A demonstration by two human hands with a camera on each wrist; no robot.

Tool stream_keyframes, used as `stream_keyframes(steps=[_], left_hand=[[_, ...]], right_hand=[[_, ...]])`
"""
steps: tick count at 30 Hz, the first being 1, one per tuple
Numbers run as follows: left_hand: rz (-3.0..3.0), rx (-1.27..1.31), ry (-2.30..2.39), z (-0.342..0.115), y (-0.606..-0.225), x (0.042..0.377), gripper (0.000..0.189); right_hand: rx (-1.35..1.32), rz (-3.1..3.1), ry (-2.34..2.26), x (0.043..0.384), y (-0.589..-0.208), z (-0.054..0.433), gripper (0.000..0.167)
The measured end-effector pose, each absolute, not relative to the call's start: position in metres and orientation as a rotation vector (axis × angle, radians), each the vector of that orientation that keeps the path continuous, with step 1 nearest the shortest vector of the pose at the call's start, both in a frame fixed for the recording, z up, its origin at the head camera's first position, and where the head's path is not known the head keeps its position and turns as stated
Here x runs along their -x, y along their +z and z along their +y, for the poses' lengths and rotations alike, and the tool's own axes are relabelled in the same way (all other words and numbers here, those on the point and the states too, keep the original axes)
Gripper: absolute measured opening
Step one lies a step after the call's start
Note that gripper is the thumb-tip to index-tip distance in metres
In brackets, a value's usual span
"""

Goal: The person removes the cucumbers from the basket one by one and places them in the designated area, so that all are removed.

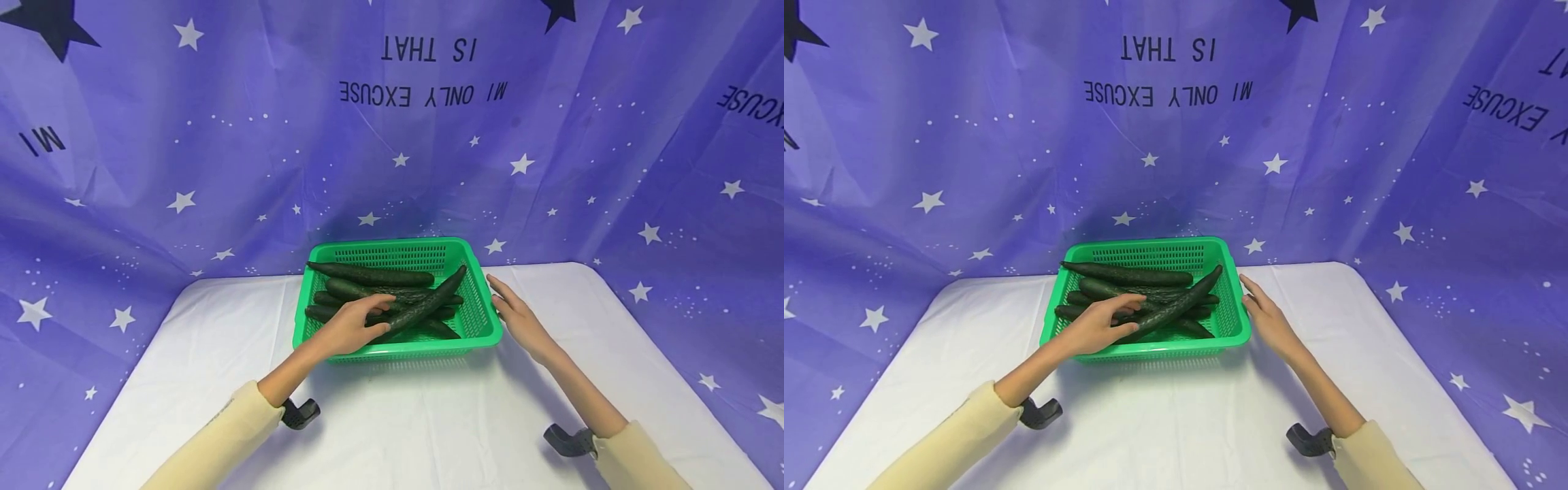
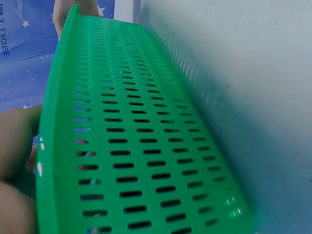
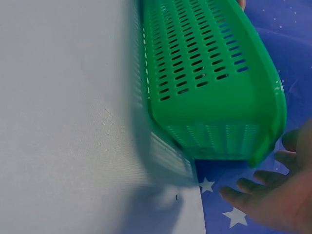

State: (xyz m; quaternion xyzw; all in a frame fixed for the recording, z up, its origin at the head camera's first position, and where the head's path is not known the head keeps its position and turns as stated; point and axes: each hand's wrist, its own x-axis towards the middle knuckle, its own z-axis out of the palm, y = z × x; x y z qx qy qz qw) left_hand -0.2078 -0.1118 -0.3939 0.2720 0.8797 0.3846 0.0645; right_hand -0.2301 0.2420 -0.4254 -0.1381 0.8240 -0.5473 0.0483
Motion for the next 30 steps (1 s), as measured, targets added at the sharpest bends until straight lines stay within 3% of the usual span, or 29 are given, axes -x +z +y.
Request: stream_keyframes(steps=[30], left_hand=[[2.673, -0.726, 1.042, -0.087, -0.401, 0.229, 0.041]], right_hand=[[0.326, 2.128, -2.070, 0.242, -0.451, 0.226, 0.053]])
